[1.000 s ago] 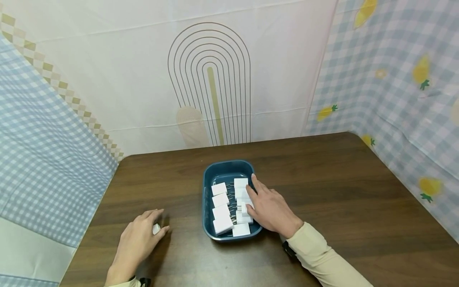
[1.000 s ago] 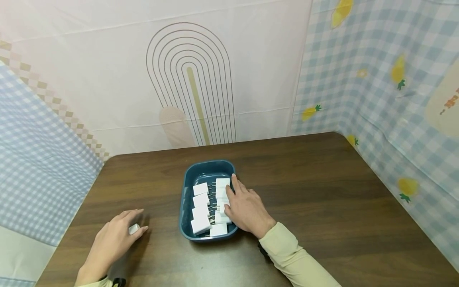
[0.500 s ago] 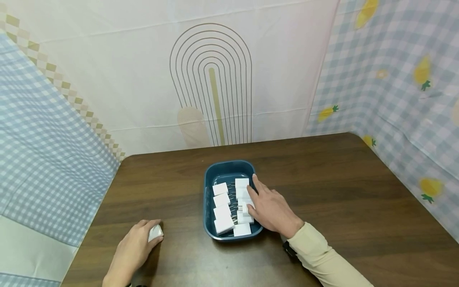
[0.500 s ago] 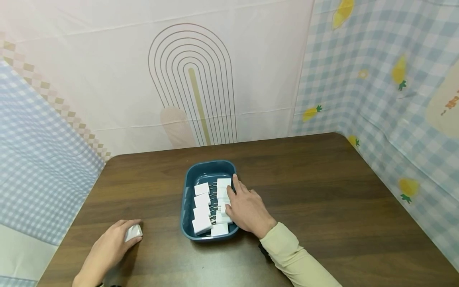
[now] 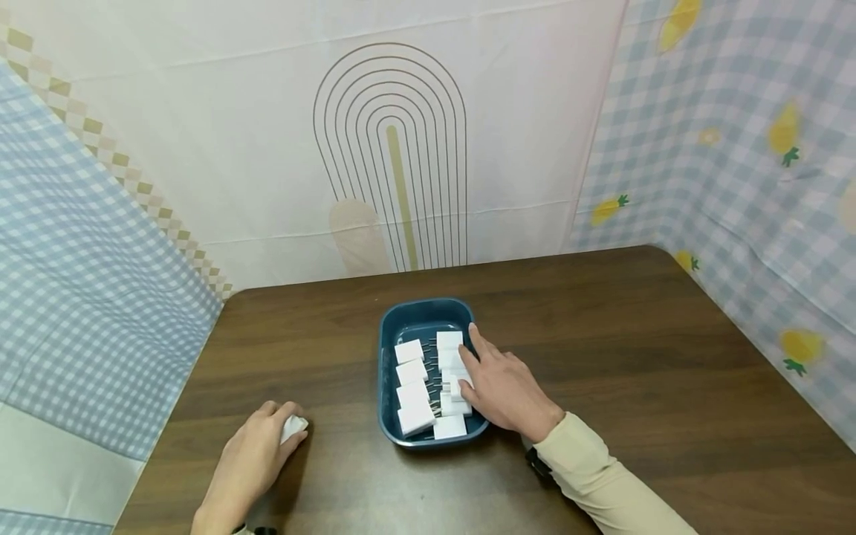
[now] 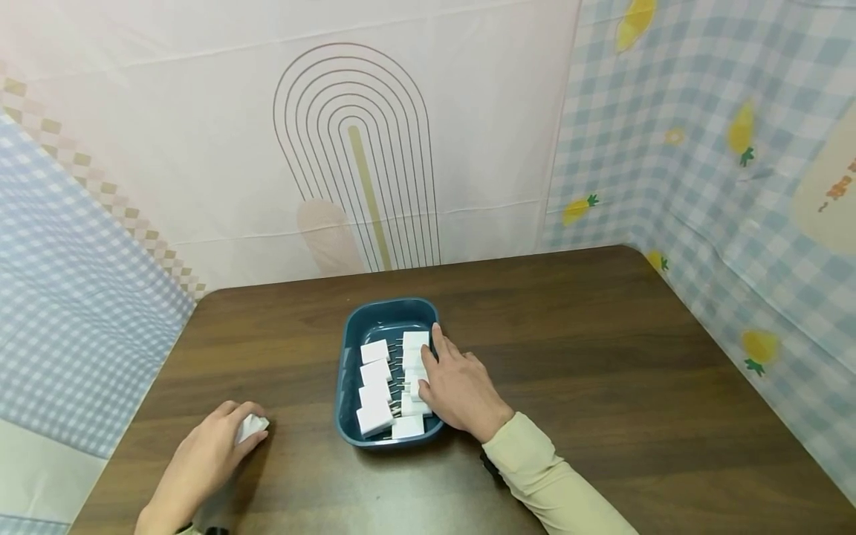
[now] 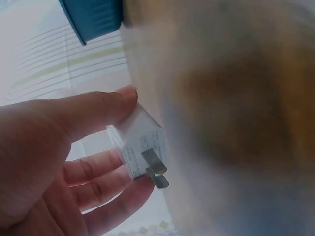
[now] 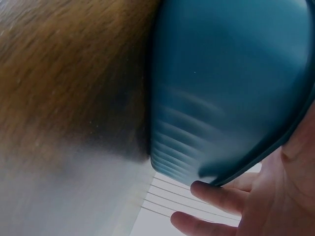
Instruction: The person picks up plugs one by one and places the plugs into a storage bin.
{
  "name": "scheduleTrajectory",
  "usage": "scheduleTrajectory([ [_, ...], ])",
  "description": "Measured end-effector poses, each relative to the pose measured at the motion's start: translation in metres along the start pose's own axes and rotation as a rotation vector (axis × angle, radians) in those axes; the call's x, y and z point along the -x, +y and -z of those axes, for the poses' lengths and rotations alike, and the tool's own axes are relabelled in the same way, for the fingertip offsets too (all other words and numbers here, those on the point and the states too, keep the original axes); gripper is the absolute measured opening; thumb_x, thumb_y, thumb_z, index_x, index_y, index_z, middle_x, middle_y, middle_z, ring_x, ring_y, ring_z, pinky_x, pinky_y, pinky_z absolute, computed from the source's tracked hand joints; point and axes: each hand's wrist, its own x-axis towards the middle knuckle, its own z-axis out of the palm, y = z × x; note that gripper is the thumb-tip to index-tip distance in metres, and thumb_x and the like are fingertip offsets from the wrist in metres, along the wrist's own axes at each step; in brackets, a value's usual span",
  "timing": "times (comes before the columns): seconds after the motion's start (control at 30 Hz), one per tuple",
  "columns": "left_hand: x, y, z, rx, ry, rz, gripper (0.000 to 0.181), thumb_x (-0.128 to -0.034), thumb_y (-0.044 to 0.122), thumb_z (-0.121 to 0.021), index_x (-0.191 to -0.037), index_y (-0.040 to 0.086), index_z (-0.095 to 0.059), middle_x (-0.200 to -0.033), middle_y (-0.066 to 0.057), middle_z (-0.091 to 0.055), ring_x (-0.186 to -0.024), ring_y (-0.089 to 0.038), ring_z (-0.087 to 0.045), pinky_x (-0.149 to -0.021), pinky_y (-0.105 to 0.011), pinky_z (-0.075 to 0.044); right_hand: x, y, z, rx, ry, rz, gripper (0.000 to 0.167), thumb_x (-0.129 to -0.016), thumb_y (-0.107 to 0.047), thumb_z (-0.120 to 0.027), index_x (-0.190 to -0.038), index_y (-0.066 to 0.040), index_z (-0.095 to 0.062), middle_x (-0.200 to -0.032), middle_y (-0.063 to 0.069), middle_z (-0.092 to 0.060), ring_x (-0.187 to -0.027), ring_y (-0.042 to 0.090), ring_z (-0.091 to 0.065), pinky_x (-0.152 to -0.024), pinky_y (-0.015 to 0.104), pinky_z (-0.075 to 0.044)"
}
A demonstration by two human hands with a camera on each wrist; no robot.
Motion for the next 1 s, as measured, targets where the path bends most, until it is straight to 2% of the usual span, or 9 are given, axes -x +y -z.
scheduleTrajectory([
  [0.23, -0.008, 0.012, 0.008, -0.007, 0.08, -0.059, 0.032, -0.079, 0.018, -0.088, -0.101, 0.018, -0.064, -0.088, -0.003, -0.063, -0.067, -0.013, -0.056, -0.056, -0.034, -0.048, -0.001, 0.0, 0.001, 0.005, -0.009, -0.003, 0.059, -0.102, -0.04, -0.056, -0.15, -0.007, -0.048, -0.166, 0.02, -0.026, -0.142, 0.033, -0.048, -0.106, 0.056, -0.047],
  [0.47, -0.015, 0.027, 0.014, -0.002, 0.14, -0.074, 0.032, -0.0783, 0.018, -0.086, -0.1, 0.019, -0.062, -0.087, -0.001, -0.062, -0.063, -0.011, -0.053, -0.053, -0.032, -0.043, -0.001, 0.0, 0.001, 0.012, -0.002, -0.001, 0.059, -0.101, -0.04, -0.057, -0.15, -0.007, -0.049, -0.166, 0.02, -0.027, -0.142, 0.033, -0.049, -0.105, 0.055, -0.048],
  [0.7, -0.023, 0.038, 0.017, -0.019, 0.236, -0.145, 0.033, -0.0767, 0.021, -0.087, -0.096, 0.018, -0.061, -0.083, 0.002, -0.06, -0.056, -0.008, -0.049, -0.049, -0.028, -0.04, 0.0, -0.001, 0.001, 0.012, 0.009, 0.002, 0.058, -0.101, -0.039, -0.058, -0.149, -0.007, -0.05, -0.165, 0.02, -0.028, -0.14, 0.033, -0.051, -0.104, 0.055, -0.049],
  [0.87, -0.031, 0.047, 0.019, -0.04, 0.295, -0.193, 0.034, -0.0735, 0.026, -0.089, -0.092, 0.019, -0.061, -0.079, 0.004, -0.063, -0.065, -0.01, -0.055, -0.049, -0.027, -0.042, 0.0, -0.001, 0.001, 0.006, 0.006, 0.001, 0.058, -0.101, -0.039, -0.058, -0.149, -0.006, -0.05, -0.166, 0.02, -0.028, -0.14, 0.033, -0.051, -0.104, 0.055, -0.049],
  [1.0, -0.038, 0.055, 0.02, 0.012, 0.318, -0.225, 0.037, -0.0729, 0.027, -0.089, -0.096, 0.018, -0.061, -0.081, 0.006, -0.062, -0.072, -0.01, -0.056, -0.054, -0.027, -0.045, 0.0, -0.001, 0.001, 0.011, 0.005, -0.003, 0.058, -0.101, -0.039, -0.057, -0.149, -0.007, -0.05, -0.166, 0.02, -0.028, -0.14, 0.033, -0.051, -0.105, 0.054, -0.049],
])
